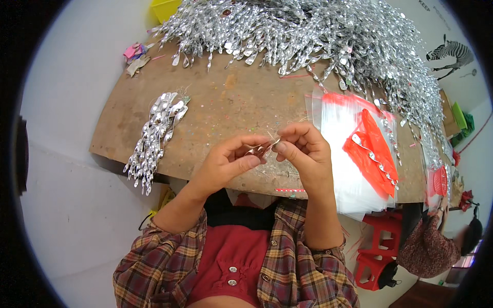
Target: Sorting and organizing silver tinsel-like decorations on a table.
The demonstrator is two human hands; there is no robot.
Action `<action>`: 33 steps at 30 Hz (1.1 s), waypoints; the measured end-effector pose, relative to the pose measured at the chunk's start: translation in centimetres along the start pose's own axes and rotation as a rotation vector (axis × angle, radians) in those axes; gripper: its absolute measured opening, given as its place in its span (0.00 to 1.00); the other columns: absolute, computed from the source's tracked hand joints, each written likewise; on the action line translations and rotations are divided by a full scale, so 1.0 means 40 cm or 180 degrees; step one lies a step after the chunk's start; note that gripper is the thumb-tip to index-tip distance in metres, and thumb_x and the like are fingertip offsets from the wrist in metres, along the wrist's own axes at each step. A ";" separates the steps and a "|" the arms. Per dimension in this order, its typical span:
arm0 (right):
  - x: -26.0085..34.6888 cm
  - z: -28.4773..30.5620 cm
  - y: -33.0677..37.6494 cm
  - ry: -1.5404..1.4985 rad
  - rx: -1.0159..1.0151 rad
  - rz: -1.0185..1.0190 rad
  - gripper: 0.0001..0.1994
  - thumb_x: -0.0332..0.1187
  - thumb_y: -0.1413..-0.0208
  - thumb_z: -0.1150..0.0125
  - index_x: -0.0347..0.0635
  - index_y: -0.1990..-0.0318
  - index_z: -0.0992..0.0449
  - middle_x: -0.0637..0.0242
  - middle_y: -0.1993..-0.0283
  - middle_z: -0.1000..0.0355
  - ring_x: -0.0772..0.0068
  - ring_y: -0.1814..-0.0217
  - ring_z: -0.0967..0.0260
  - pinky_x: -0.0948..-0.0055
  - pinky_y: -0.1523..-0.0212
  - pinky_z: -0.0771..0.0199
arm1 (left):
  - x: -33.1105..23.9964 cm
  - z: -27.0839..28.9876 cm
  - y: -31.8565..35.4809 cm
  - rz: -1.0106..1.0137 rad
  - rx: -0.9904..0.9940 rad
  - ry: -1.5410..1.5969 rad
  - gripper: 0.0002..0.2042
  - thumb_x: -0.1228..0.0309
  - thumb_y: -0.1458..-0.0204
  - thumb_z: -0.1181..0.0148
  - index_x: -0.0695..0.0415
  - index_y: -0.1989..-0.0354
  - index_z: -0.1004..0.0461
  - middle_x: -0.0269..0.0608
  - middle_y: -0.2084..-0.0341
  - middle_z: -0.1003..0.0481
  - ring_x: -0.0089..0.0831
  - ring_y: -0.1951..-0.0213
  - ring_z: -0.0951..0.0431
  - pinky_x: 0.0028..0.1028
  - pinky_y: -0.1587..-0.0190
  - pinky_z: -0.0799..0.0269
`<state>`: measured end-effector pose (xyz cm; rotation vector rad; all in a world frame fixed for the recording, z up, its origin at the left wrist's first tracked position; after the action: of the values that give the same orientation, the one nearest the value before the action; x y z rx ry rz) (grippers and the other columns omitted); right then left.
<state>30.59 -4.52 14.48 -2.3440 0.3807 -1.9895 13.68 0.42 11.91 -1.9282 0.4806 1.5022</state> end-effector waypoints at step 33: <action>-0.094 0.007 -0.060 -0.1166 -0.0053 -0.0665 0.04 0.27 0.48 0.42 0.39 0.65 0.28 0.72 0.74 0.32 0.86 0.77 0.37 0.90 0.83 0.49 | 0.039 0.028 -0.046 0.0695 0.0086 0.0491 0.11 0.72 0.47 0.45 0.62 0.58 0.34 0.36 0.66 0.28 0.21 0.65 0.28 0.23 0.60 0.31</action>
<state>30.70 -1.42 11.27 -2.7830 0.1378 -1.5734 14.46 2.66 10.74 -2.0326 0.7983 1.4759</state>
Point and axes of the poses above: each hand's wrist, its own y-axis away from the middle knuckle, its own z-axis out of the back of the hand, x = y × z, the point moved 2 cm from there along -y, towards the middle knuckle
